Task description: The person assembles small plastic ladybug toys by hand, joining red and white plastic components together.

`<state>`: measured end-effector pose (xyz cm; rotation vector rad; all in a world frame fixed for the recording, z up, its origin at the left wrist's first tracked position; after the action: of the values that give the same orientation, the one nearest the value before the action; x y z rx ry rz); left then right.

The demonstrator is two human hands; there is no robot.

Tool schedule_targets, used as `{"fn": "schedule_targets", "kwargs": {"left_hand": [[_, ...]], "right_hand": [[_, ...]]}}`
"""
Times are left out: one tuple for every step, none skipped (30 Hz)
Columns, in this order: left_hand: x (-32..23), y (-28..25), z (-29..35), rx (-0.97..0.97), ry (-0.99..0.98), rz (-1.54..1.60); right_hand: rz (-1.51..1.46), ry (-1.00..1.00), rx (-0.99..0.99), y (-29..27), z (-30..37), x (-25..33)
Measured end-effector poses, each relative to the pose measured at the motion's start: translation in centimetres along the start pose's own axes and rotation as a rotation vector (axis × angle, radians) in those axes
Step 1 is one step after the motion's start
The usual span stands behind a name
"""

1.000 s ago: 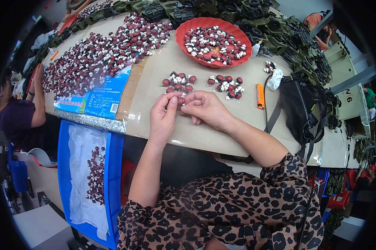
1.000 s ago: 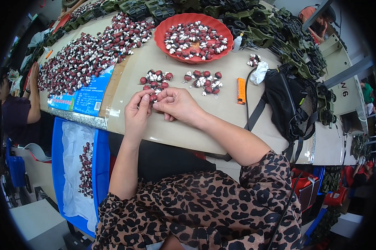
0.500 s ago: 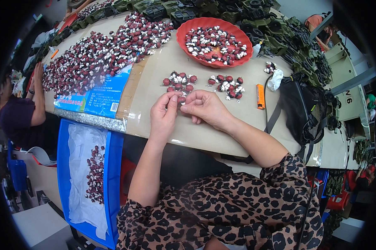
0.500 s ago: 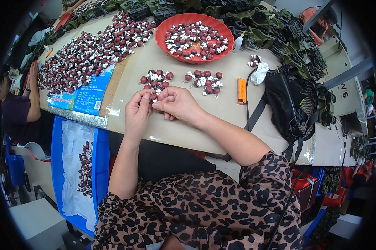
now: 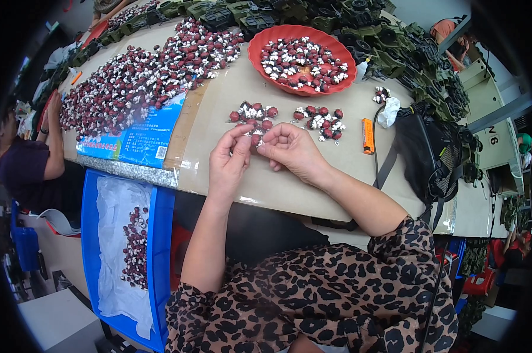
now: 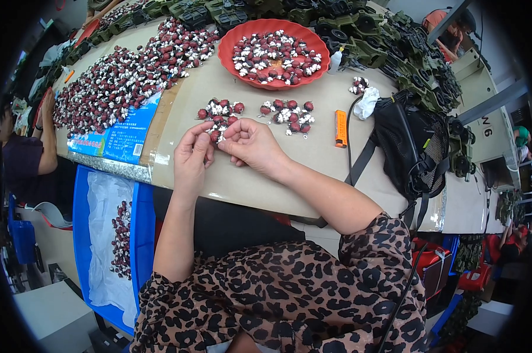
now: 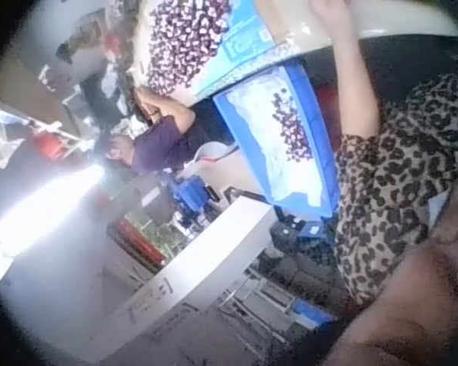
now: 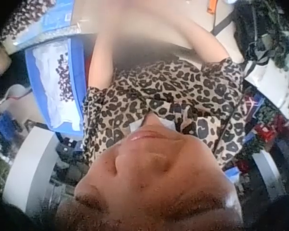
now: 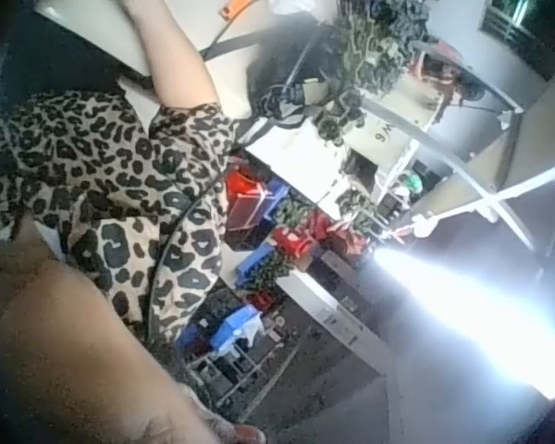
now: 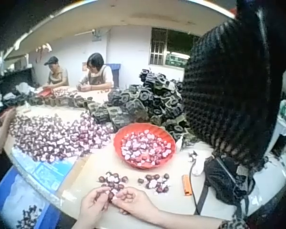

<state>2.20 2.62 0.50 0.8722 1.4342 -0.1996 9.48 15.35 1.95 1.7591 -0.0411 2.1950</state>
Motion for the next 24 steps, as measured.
{"fn": "schedule_targets", "kwargs": {"left_hand": [[-0.15, 0.27, 0.01, 0.014, 0.024, -0.085], [-0.26, 0.36, 0.10, 0.025, 0.048, -0.172], [-0.30, 0.34, 0.18, 0.025, 0.048, -0.173], [-0.37, 0.28, 0.27, 0.021, 0.052, -0.183], [-0.34, 0.20, 0.29, 0.019, 0.055, -0.192], [-0.29, 0.06, 0.29, 0.020, 0.055, -0.191], [-0.19, -0.12, 0.28, 0.016, 0.028, -0.164], [-0.17, -0.19, 0.29, 0.012, 0.002, -0.137], [-0.18, -0.17, 0.33, 0.013, 0.002, -0.137], [-0.19, -0.15, 0.37, 0.018, -0.001, -0.155], [-0.20, -0.14, 0.39, 0.023, -0.004, -0.172], [-0.20, -0.17, 0.38, 0.023, -0.004, -0.172], [-0.20, -0.22, 0.37, 0.025, 0.003, -0.197], [-0.17, -0.24, 0.34, 0.028, 0.010, -0.222], [-0.17, -0.22, 0.33, 0.028, 0.010, -0.221], [-0.19, -0.16, 0.32, 0.032, 0.011, -0.214], [-0.23, -0.11, 0.33, 0.036, 0.012, -0.207], [-0.19, -0.09, 0.33, 0.035, 0.012, -0.207], [-0.13, -0.08, 0.30, 0.032, 0.017, -0.212], [-0.12, -0.11, 0.29, 0.028, 0.023, -0.218], [-0.13, -0.19, 0.30, 0.027, 0.024, -0.218], [-0.15, -0.29, 0.31, 0.039, 0.018, -0.211], [-0.10, -0.32, 0.27, 0.054, 0.012, -0.202], [-0.07, -0.31, 0.17, 0.056, 0.012, -0.200]], "right_hand": [[-0.017, -0.026, -0.019, -0.10, 0.01, -0.07], [-0.018, -0.027, -0.019, -0.12, -0.04, -0.24], [-0.030, -0.063, -0.022, -0.15, -0.08, -0.39], [-0.042, -0.100, -0.026, -0.16, -0.09, -0.42], [-0.043, -0.100, -0.027, -0.17, -0.04, -0.29], [-0.071, -0.084, -0.020, -0.14, 0.05, -0.02], [-0.100, -0.069, -0.012, -0.15, 0.10, 0.11], [-0.100, -0.069, -0.012, -0.19, 0.10, 0.11], [-0.107, -0.073, -0.020, -0.24, 0.10, 0.11], [-0.114, -0.077, -0.028, -0.27, 0.09, 0.09], [-0.114, -0.077, -0.027, -0.25, 0.10, 0.06], [-0.099, -0.073, -0.030, -0.20, 0.13, 0.00], [-0.084, -0.070, -0.032, -0.17, 0.16, -0.03], [-0.084, -0.069, -0.033, -0.16, 0.20, 0.00], [-0.073, -0.063, -0.040, -0.15, 0.25, 0.06], [-0.062, -0.056, -0.047, -0.15, 0.28, 0.09], [-0.061, -0.056, -0.047, -0.14, 0.29, 0.08], [-0.051, -0.064, -0.044, -0.14, 0.30, 0.07], [-0.041, -0.073, -0.042, -0.15, 0.30, 0.05], [-0.041, -0.073, -0.040, -0.16, 0.27, -0.02], [-0.013, -0.070, -0.036, -0.20, 0.25, -0.13], [0.014, -0.068, -0.032, -0.20, 0.23, -0.18], [0.015, -0.068, -0.034, -0.25, 0.24, -0.18], [0.007, -0.059, -0.027, -0.28, 0.26, -0.17]]}}
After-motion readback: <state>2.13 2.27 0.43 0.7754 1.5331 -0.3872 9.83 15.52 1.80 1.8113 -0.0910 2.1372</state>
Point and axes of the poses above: each hand's wrist, its own z-axis away from the middle knuckle, its own y-axis out of the palm, x = y × z, the point moved 1 cm from there along -z, towards the middle knuckle, and after that the axes turned 1 degree about y, right-handed, at the moved point
